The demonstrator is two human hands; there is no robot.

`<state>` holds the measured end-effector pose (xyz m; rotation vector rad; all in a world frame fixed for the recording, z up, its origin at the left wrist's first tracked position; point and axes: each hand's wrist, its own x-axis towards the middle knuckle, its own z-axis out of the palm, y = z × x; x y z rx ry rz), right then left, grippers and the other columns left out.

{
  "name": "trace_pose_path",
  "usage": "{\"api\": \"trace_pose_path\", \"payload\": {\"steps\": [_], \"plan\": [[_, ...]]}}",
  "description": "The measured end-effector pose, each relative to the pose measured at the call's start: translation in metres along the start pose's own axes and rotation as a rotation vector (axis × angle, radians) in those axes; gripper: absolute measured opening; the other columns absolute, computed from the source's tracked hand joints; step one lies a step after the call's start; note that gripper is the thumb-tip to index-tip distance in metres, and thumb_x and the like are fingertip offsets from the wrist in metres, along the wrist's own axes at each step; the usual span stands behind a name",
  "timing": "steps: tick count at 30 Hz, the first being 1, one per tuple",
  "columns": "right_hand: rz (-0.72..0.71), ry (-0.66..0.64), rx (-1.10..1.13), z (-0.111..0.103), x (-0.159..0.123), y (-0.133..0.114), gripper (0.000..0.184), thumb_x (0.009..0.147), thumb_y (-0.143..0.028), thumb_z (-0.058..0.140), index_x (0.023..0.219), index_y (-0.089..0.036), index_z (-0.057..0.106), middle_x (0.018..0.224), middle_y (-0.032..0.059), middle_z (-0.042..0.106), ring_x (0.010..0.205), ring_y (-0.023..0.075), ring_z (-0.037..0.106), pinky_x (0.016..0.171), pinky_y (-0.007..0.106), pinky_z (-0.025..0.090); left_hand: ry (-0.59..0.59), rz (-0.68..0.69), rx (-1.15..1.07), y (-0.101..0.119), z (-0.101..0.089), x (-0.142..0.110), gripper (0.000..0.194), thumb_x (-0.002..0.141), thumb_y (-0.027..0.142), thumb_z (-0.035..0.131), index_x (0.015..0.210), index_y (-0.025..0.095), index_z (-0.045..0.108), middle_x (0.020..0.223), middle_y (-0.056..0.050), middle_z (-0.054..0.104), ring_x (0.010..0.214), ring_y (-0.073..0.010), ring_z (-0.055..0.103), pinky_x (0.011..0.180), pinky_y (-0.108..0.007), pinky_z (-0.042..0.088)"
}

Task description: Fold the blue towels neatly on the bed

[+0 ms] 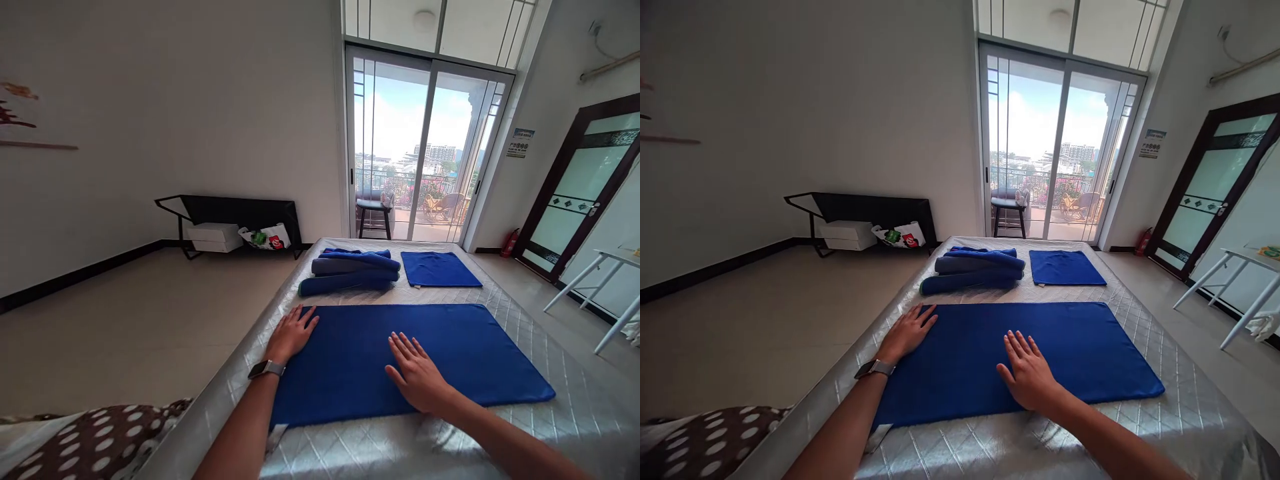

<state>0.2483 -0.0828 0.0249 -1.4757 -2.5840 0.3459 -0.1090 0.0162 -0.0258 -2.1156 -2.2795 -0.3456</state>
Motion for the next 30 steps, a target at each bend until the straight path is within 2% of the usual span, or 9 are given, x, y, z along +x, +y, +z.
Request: {"api": "trace_pose_path", "payload": {"steps": [2,5,8,14,18,21,24,27,30], "plan": [[-0.029,-0.053,0.027,0.003,0.002,-0.013,0.069,0.104,-0.058,0.02,0.16,-0.018,0.024,0.165,0.0074,0.022,0.153,0.0236,0.018,0.126,0.045,0.015,-0.014,-0.008,0.012,0.001,-0.001,-0.001,0.058,0.102,0.048,0.029,0.153,0.024,0.041,0.16,-0.012,0.04,0.148,-0.0281,0.035,0.121,-0.048,0.026],[0.008,-0.084,0.032,0.004,-0.01,0.0,0.071,0.103,-0.059,0.022,0.16,-0.018,0.021,0.166,0.0068,0.019,0.154,0.0229,0.016,0.126,0.045,0.014,-0.01,-0.007,0.013,-0.001,0.001,-0.001,0.059,0.102,0.049,0.027,0.153,0.024,0.041,0.161,-0.011,0.039,0.149,-0.0284,0.034,0.122,-0.048,0.026],[0.115,-0.058,-0.004,0.002,-0.037,0.045,0.073,0.102,-0.062,0.019,0.161,-0.019,0.02,0.166,0.006,0.02,0.154,0.0216,0.015,0.126,0.046,0.013,0.009,-0.004,-0.002,-0.005,0.006,0.0,0.059,0.102,0.051,0.026,0.153,0.025,0.042,0.162,-0.009,0.037,0.15,-0.0286,0.031,0.122,-0.048,0.026],[0.419,0.125,-0.13,-0.006,-0.112,0.166,0.07,0.102,-0.059,0.016,0.16,-0.021,0.026,0.164,0.005,0.03,0.153,0.0226,0.021,0.125,0.048,0.02,0.008,-0.006,0.009,-0.01,0.012,0.004,0.06,0.101,0.05,0.027,0.153,0.025,0.041,0.162,-0.01,0.037,0.15,-0.0288,0.03,0.122,-0.047,0.025],[0.5,0.115,-0.157,-0.017,-0.147,0.212,0.074,0.1,-0.056,0.015,0.159,-0.012,0.029,0.164,0.0091,0.03,0.151,0.0234,0.026,0.124,0.045,0.025,-0.012,-0.01,0.012,-0.01,0.011,0.006,0.06,0.1,0.049,0.028,0.154,0.024,0.041,0.16,-0.009,0.04,0.15,-0.0289,0.031,0.121,-0.048,0.027],[0.504,0.066,-0.17,-0.023,-0.153,0.222,0.073,0.099,-0.056,0.021,0.157,-0.013,0.034,0.163,0.0095,0.033,0.15,0.0247,0.03,0.122,0.045,0.029,-0.014,0.0,0.031,-0.008,0.008,0.005,0.06,0.1,0.047,0.027,0.154,0.023,0.04,0.16,-0.01,0.041,0.149,-0.0286,0.033,0.121,-0.048,0.028],[0.597,0.028,-0.248,-0.026,-0.143,0.22,0.071,0.097,-0.054,0.028,0.154,-0.013,0.042,0.16,0.0124,0.037,0.149,0.0286,0.033,0.122,0.049,0.029,-0.017,-0.003,0.052,-0.004,0.003,0.002,0.06,0.101,0.047,0.026,0.154,0.022,0.041,0.16,-0.012,0.04,0.149,-0.0284,0.034,0.121,-0.047,0.027],[0.636,0.043,-0.34,-0.03,-0.114,0.208,0.067,0.098,-0.051,0.028,0.152,-0.013,0.046,0.159,0.0142,0.039,0.149,0.0304,0.032,0.121,0.054,0.026,-0.042,-0.012,0.069,0.0,-0.001,0.0,0.06,0.101,0.047,0.026,0.155,0.022,0.039,0.161,-0.012,0.038,0.149,-0.0276,0.033,0.122,-0.045,0.025],[0.469,0.093,-0.321,-0.037,-0.067,0.187,0.066,0.102,-0.048,0.022,0.155,-0.012,0.039,0.16,0.0144,0.036,0.151,0.0267,0.027,0.122,0.051,0.025,-0.048,-0.021,0.085,0.0,-0.003,-0.001,0.06,0.102,0.046,0.026,0.155,0.022,0.037,0.162,-0.013,0.036,0.15,-0.0271,0.032,0.122,-0.045,0.025]]}}
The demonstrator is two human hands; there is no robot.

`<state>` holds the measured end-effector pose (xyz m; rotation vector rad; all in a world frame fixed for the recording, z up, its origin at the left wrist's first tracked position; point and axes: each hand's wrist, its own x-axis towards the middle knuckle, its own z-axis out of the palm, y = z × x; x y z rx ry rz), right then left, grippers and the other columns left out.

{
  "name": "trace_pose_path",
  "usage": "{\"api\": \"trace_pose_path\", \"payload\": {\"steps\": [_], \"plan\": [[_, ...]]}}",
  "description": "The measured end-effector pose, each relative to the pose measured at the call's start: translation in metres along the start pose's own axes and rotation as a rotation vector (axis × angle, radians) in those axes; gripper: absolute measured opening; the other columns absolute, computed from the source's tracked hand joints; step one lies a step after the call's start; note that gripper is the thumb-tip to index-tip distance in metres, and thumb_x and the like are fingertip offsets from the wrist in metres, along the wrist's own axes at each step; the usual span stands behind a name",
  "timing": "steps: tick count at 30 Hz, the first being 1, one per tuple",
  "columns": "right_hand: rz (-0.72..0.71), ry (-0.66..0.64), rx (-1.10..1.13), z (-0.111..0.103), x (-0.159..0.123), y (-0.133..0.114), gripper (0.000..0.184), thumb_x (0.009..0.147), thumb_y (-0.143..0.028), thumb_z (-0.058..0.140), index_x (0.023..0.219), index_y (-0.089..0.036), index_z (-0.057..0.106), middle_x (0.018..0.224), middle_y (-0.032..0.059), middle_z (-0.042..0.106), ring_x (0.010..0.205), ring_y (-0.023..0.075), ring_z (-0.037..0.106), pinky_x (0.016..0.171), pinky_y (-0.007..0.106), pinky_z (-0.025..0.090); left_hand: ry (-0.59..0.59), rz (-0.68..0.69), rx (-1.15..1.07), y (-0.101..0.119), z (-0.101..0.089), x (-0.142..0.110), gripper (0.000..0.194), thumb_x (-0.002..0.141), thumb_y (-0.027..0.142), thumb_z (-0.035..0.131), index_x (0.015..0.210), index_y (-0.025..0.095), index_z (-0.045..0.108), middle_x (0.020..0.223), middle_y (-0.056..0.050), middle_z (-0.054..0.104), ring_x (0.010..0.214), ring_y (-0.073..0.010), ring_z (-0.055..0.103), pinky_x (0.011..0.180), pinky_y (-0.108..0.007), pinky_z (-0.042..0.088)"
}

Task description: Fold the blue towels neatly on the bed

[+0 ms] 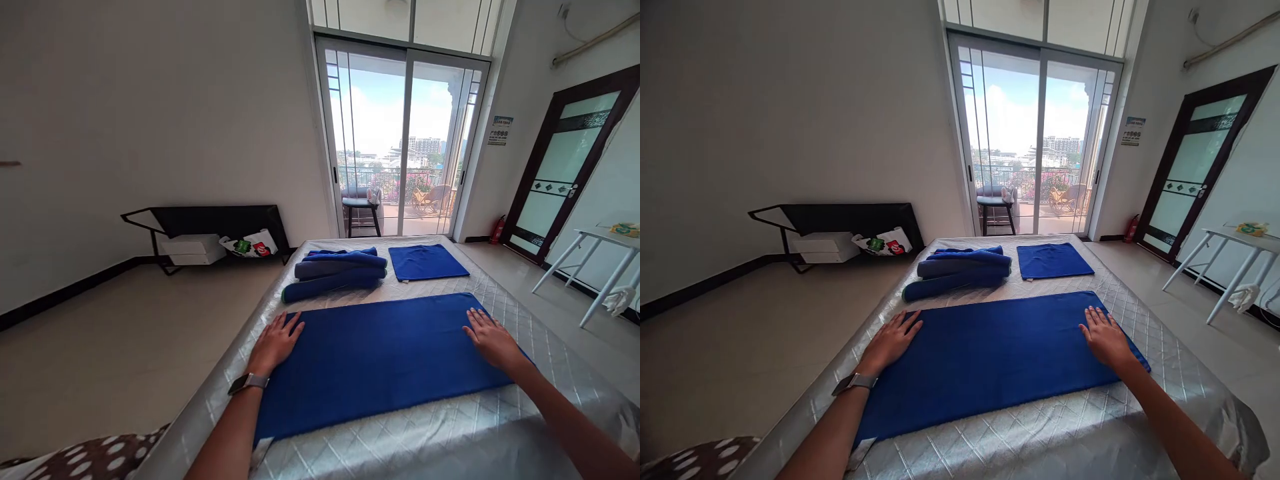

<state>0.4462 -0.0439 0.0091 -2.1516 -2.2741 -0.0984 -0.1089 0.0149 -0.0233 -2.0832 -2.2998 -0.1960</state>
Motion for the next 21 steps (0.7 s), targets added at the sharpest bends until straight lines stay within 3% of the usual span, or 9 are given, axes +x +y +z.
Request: {"api": "trace_pose_path", "payload": {"steps": [4,8,14,19,21], "plan": [[-0.108,-0.025,0.086,-0.008,0.051,-0.035,0.064,0.104,-0.046,0.02,0.156,-0.013,0.036,0.163,0.0119,0.031,0.153,0.0227,0.022,0.123,0.046,0.022,0.009,0.012,0.002,-0.004,0.005,0.001,0.059,0.102,0.045,0.025,0.155,0.022,0.036,0.161,-0.012,0.038,0.149,-0.0266,0.033,0.122,-0.045,0.026],[-0.012,-0.094,0.122,0.001,0.083,-0.02,0.064,0.104,-0.045,0.019,0.158,-0.013,0.032,0.165,0.0111,0.027,0.153,0.0217,0.02,0.124,0.044,0.018,0.021,0.029,0.007,-0.014,0.017,0.004,0.061,0.102,0.046,0.024,0.156,0.02,0.036,0.161,-0.014,0.038,0.149,-0.0276,0.034,0.121,-0.046,0.028],[0.175,-0.12,0.124,0.013,0.096,0.019,0.068,0.103,-0.046,0.016,0.16,-0.01,0.023,0.167,0.0105,0.021,0.154,0.0212,0.015,0.125,0.042,0.015,0.065,0.065,0.029,-0.02,0.026,0.007,0.061,0.101,0.045,0.026,0.155,0.019,0.037,0.159,-0.015,0.041,0.147,-0.0295,0.037,0.119,-0.048,0.031],[0.213,-0.155,0.061,0.003,0.099,0.017,0.066,0.103,-0.042,0.018,0.16,-0.011,0.023,0.167,0.0095,0.023,0.153,0.0207,0.02,0.124,0.04,0.018,0.057,0.048,0.032,-0.016,0.023,0.005,0.059,0.102,0.045,0.026,0.155,0.021,0.037,0.159,-0.013,0.041,0.148,-0.0288,0.035,0.119,-0.046,0.031],[0.259,-0.146,0.03,-0.002,0.1,0.008,0.063,0.102,-0.037,0.019,0.159,-0.01,0.026,0.165,0.0116,0.026,0.152,0.0235,0.023,0.124,0.044,0.018,0.058,0.054,0.041,-0.014,0.021,0.004,0.059,0.102,0.046,0.027,0.155,0.021,0.036,0.16,-0.014,0.04,0.148,-0.0281,0.035,0.119,-0.046,0.03]]}}
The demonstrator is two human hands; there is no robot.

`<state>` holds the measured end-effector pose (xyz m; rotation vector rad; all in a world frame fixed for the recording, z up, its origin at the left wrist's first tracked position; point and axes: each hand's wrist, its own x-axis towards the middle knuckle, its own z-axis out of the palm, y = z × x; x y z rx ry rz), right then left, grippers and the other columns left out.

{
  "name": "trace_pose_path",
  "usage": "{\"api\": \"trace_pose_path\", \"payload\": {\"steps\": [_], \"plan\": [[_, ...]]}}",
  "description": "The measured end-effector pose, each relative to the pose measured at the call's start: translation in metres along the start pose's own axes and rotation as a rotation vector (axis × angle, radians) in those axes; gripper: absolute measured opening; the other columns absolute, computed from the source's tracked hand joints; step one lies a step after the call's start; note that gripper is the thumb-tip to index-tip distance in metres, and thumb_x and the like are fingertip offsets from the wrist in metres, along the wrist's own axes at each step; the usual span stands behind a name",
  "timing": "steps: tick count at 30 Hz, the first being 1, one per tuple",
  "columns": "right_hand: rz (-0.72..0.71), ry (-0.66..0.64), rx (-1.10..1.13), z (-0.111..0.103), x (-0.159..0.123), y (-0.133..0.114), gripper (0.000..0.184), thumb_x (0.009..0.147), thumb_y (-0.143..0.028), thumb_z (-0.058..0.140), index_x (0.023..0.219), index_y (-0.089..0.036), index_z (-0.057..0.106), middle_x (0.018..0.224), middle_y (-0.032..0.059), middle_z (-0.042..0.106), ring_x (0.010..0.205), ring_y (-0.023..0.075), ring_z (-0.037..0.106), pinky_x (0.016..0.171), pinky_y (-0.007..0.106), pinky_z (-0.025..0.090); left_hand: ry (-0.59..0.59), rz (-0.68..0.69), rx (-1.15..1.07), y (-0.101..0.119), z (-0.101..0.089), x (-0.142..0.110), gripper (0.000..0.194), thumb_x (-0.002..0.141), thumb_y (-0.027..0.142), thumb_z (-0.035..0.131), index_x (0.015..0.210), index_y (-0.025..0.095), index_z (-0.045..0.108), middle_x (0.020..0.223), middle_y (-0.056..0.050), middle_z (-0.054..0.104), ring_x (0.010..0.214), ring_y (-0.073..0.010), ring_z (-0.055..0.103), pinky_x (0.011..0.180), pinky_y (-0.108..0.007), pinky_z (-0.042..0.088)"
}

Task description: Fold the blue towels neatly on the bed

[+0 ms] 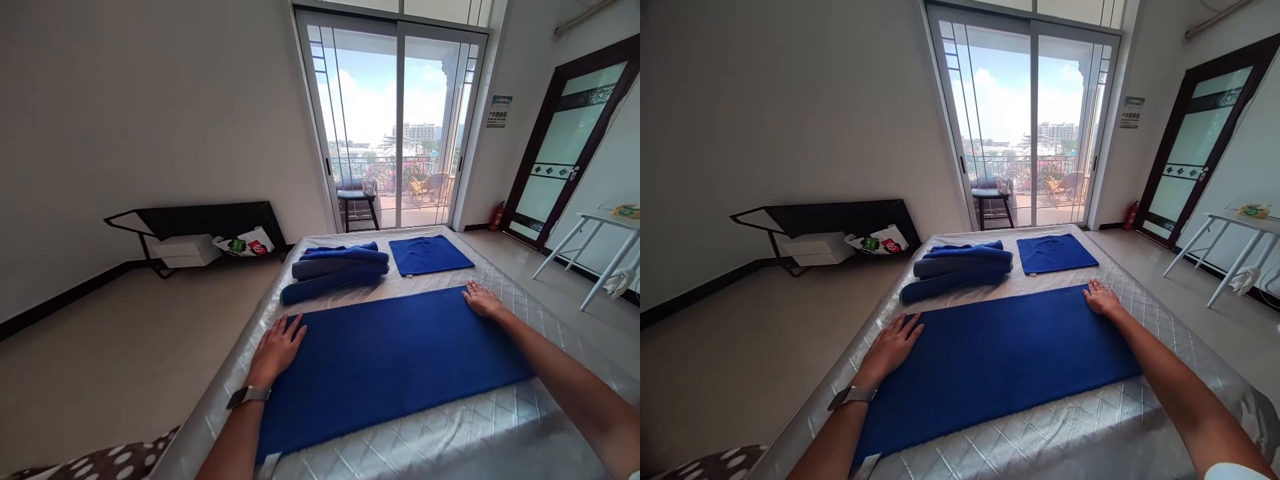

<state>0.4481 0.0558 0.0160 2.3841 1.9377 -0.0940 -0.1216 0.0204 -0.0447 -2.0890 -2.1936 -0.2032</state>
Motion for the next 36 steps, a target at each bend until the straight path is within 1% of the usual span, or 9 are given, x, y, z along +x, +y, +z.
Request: {"api": "trace_pose_path", "payload": {"steps": [3,6,11,14,18,24,27,31,36], "plan": [[0.007,0.112,-0.028,-0.003,-0.012,-0.035,0.063,0.099,-0.026,0.023,0.158,-0.007,0.028,0.164,0.0163,0.029,0.153,0.0295,0.021,0.124,0.053,0.013,0.006,0.004,0.003,0.002,-0.001,0.0,0.058,0.103,0.045,0.029,0.155,0.021,0.036,0.161,-0.014,0.038,0.148,-0.028,0.035,0.119,-0.047,0.029],[-0.203,0.223,0.004,0.0,-0.036,-0.1,0.062,0.097,-0.026,0.029,0.156,-0.008,0.035,0.163,0.0145,0.03,0.153,0.0288,0.02,0.124,0.049,0.013,0.008,-0.008,-0.006,0.004,-0.002,0.0,0.058,0.103,0.044,0.03,0.156,0.022,0.036,0.161,-0.014,0.038,0.149,-0.0281,0.034,0.12,-0.048,0.029],[-0.616,0.108,0.19,0.013,-0.081,-0.21,0.063,0.103,-0.045,0.023,0.158,-0.016,0.032,0.165,0.0073,0.028,0.153,0.021,0.019,0.124,0.041,0.014,0.013,-0.007,-0.043,0.005,-0.004,-0.001,0.059,0.102,0.049,0.03,0.154,0.023,0.039,0.16,-0.013,0.04,0.148,-0.0283,0.034,0.12,-0.048,0.028],[-0.669,0.019,0.234,0.018,-0.088,-0.229,0.067,0.103,-0.052,0.022,0.159,-0.018,0.029,0.166,0.0063,0.024,0.154,0.0211,0.017,0.125,0.041,0.013,0.012,-0.022,-0.071,0.005,-0.006,-0.002,0.059,0.103,0.05,0.028,0.154,0.024,0.039,0.161,-0.012,0.039,0.149,-0.0282,0.034,0.12,-0.047,0.029],[-0.598,0.014,0.219,0.019,-0.072,-0.188,0.068,0.102,-0.055,0.019,0.16,-0.021,0.027,0.166,0.0042,0.023,0.154,0.0207,0.015,0.125,0.042,0.012,-0.006,-0.03,-0.087,0.008,-0.012,-0.004,0.058,0.103,0.048,0.03,0.155,0.023,0.038,0.162,-0.013,0.036,0.149,-0.0275,0.033,0.121,-0.047,0.028],[-0.292,0.03,0.083,0.013,-0.027,-0.056,0.067,0.103,-0.049,0.017,0.159,-0.015,0.029,0.166,0.0088,0.026,0.154,0.0204,0.018,0.125,0.041,0.014,-0.002,-0.013,-0.047,0.013,-0.02,-0.008,0.056,0.104,0.045,0.031,0.153,0.021,0.041,0.16,-0.014,0.038,0.149,-0.0268,0.034,0.123,-0.048,0.023],[-0.187,0.067,0.069,0.015,-0.014,-0.013,0.068,0.102,-0.047,0.015,0.159,-0.012,0.028,0.166,0.0108,0.024,0.154,0.0219,0.019,0.124,0.045,0.016,0.033,-0.019,0.009,0.013,-0.023,-0.01,0.054,0.103,0.042,0.032,0.151,0.02,0.045,0.158,-0.014,0.042,0.148,-0.0271,0.037,0.123,-0.049,0.024],[-0.171,0.087,0.082,0.02,-0.011,-0.004,0.07,0.101,-0.048,0.016,0.159,-0.01,0.027,0.166,0.0114,0.025,0.153,0.0233,0.02,0.125,0.046,0.017,0.068,0.023,0.092,0.019,-0.037,-0.013,0.053,0.102,0.041,0.036,0.146,0.016,0.052,0.154,-0.014,0.048,0.145,-0.0279,0.04,0.123,-0.049,0.025],[-0.15,0.078,0.096,0.02,-0.013,-0.012,0.07,0.102,-0.047,0.018,0.159,-0.008,0.027,0.165,0.0112,0.027,0.153,0.0218,0.02,0.125,0.044,0.016,0.04,0.136,0.014,0.051,-0.051,-0.022,0.051,0.104,0.043,0.03,0.14,0.021,0.059,0.149,-0.008,0.055,0.138,-0.0253,0.05,0.119,-0.044,0.036]]}}
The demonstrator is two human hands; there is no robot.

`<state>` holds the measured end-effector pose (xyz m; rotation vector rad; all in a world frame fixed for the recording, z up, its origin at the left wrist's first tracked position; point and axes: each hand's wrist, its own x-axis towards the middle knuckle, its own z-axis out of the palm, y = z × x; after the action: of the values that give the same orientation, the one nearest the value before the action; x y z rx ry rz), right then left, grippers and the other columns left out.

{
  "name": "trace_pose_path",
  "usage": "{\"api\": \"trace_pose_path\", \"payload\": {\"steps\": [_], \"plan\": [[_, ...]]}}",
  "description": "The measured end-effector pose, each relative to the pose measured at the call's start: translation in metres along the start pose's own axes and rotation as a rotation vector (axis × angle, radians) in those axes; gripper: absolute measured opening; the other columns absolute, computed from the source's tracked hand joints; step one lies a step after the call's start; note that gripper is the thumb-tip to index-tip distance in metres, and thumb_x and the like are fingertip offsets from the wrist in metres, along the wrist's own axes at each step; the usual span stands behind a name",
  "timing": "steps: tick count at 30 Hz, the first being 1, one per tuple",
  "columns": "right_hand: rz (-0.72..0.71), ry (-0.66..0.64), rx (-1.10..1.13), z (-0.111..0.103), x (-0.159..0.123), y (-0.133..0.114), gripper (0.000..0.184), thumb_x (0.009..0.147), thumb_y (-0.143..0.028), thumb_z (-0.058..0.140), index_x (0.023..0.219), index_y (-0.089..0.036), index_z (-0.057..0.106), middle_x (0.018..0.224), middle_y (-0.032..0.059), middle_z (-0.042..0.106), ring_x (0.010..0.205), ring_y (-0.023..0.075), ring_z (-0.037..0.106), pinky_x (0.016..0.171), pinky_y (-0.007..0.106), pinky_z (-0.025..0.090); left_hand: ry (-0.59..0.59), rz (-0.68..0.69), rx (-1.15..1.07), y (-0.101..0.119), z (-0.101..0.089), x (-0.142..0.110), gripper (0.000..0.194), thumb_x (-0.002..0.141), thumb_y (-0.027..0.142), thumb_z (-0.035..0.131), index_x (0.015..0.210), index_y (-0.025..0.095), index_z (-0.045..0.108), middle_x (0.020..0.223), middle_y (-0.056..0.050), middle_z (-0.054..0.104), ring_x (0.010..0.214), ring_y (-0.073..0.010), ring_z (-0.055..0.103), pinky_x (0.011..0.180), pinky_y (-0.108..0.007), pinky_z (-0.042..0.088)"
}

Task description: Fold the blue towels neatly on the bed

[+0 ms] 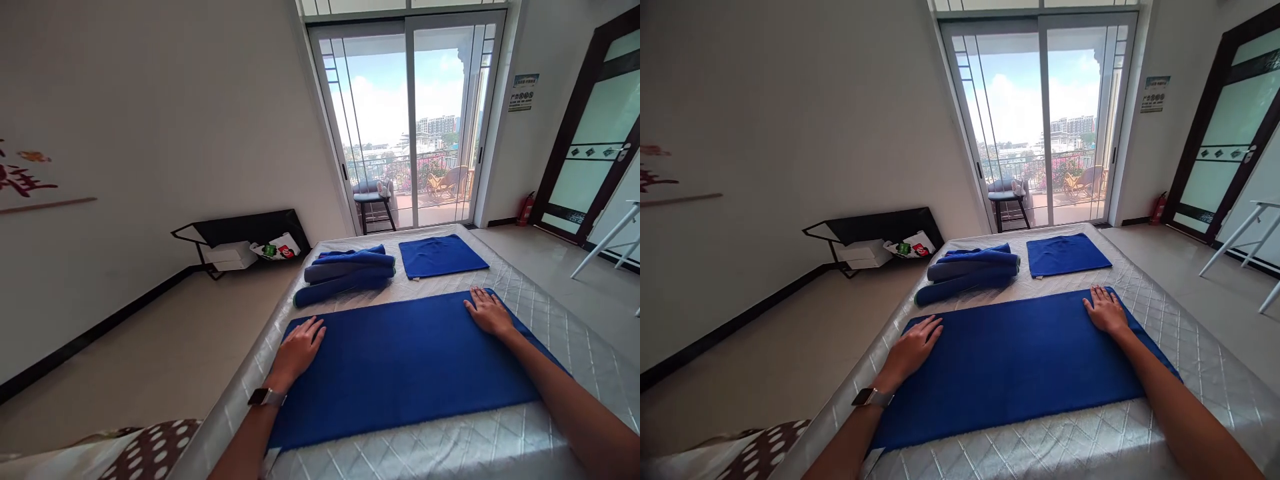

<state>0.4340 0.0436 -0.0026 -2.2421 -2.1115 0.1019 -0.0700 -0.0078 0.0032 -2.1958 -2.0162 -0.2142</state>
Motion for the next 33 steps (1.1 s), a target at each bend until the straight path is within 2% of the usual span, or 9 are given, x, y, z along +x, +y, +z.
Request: {"api": "trace_pose_path", "payload": {"steps": [3,5,11,16,19,22,27,30,33], "plan": [[-0.008,0.0,0.005,0.0,0.0,0.001,0.07,0.102,-0.047,0.017,0.159,-0.008,0.026,0.165,0.0112,0.026,0.153,0.0218,0.02,0.125,0.044,0.016,-0.057,0.173,-0.038,0.017,0.005,-0.021,0.053,0.104,0.048,0.031,0.147,0.025,0.051,0.155,-0.006,0.049,0.145,-0.0244,0.042,0.12,-0.045,0.034],[-0.002,-0.006,0.001,0.001,0.001,0.001,0.07,0.102,-0.047,0.017,0.159,-0.006,0.025,0.166,0.0117,0.025,0.154,0.0217,0.019,0.125,0.043,0.015,-0.1,0.203,-0.038,0.016,0.012,-0.044,0.054,0.104,0.048,0.03,0.153,0.028,0.041,0.161,-0.006,0.039,0.149,-0.025,0.032,0.121,-0.048,0.031],[-0.007,-0.002,0.001,0.004,0.004,0.002,0.071,0.102,-0.048,0.016,0.159,-0.008,0.024,0.165,0.0122,0.026,0.153,0.0231,0.02,0.125,0.045,0.016,-0.171,-0.03,-0.026,-0.036,0.023,-0.12,0.055,0.104,0.041,0.027,0.158,0.028,0.028,0.165,-0.007,0.028,0.152,-0.0262,0.024,0.121,-0.051,0.03],[-0.005,0.006,0.001,0.009,0.008,0.005,0.071,0.101,-0.048,0.017,0.16,-0.008,0.024,0.166,0.0123,0.027,0.153,0.0246,0.021,0.125,0.047,0.016,-0.205,-0.013,0.019,-0.065,0.021,-0.144,0.055,0.102,0.035,0.03,0.155,0.023,0.037,0.162,-0.011,0.034,0.15,-0.0288,0.03,0.119,-0.053,0.033],[-0.009,0.013,0.006,0.009,0.009,0.007,0.072,0.101,-0.05,0.017,0.16,-0.01,0.024,0.166,0.0111,0.027,0.153,0.0251,0.022,0.124,0.047,0.018,-0.167,-0.042,0.047,-0.06,0.014,-0.126,0.053,0.101,0.041,0.034,0.152,0.026,0.044,0.157,-0.01,0.044,0.147,-0.0297,0.037,0.117,-0.052,0.035],[-0.006,0.009,-0.001,0.008,0.008,0.007,0.071,0.101,-0.049,0.017,0.16,-0.009,0.025,0.166,0.0111,0.026,0.153,0.0244,0.022,0.124,0.046,0.018,-0.062,-0.119,0.031,-0.042,0.003,-0.08,0.059,0.102,0.05,0.032,0.151,0.02,0.045,0.158,-0.011,0.043,0.148,-0.0283,0.036,0.12,-0.048,0.032],[-0.017,0.022,-0.008,0.007,0.006,0.007,0.07,0.1,-0.048,0.019,0.159,-0.009,0.027,0.165,0.0106,0.028,0.153,0.0245,0.023,0.124,0.046,0.019,-0.081,-0.07,-0.07,-0.023,0.003,-0.005,0.06,0.104,0.047,0.025,0.151,0.015,0.043,0.16,-0.013,0.038,0.149,-0.0257,0.033,0.123,-0.046,0.026],[-0.023,0.026,-0.023,0.008,0.007,0.008,0.071,0.101,-0.049,0.017,0.159,-0.01,0.026,0.165,0.0099,0.027,0.153,0.0237,0.023,0.124,0.046,0.019,-0.114,-0.122,-0.092,-0.031,0.017,0.011,0.06,0.105,0.045,0.023,0.153,0.013,0.04,0.161,-0.016,0.034,0.15,-0.0264,0.031,0.123,-0.048,0.025],[-0.015,0.006,-0.047,0.006,0.006,0.008,0.072,0.101,-0.048,0.016,0.159,-0.008,0.025,0.166,0.0108,0.026,0.153,0.0225,0.021,0.125,0.045,0.018,-0.108,-0.137,-0.097,-0.044,0.032,0.011,0.062,0.104,0.047,0.025,0.154,0.012,0.037,0.162,-0.018,0.033,0.15,-0.0271,0.031,0.122,-0.048,0.025]]}}
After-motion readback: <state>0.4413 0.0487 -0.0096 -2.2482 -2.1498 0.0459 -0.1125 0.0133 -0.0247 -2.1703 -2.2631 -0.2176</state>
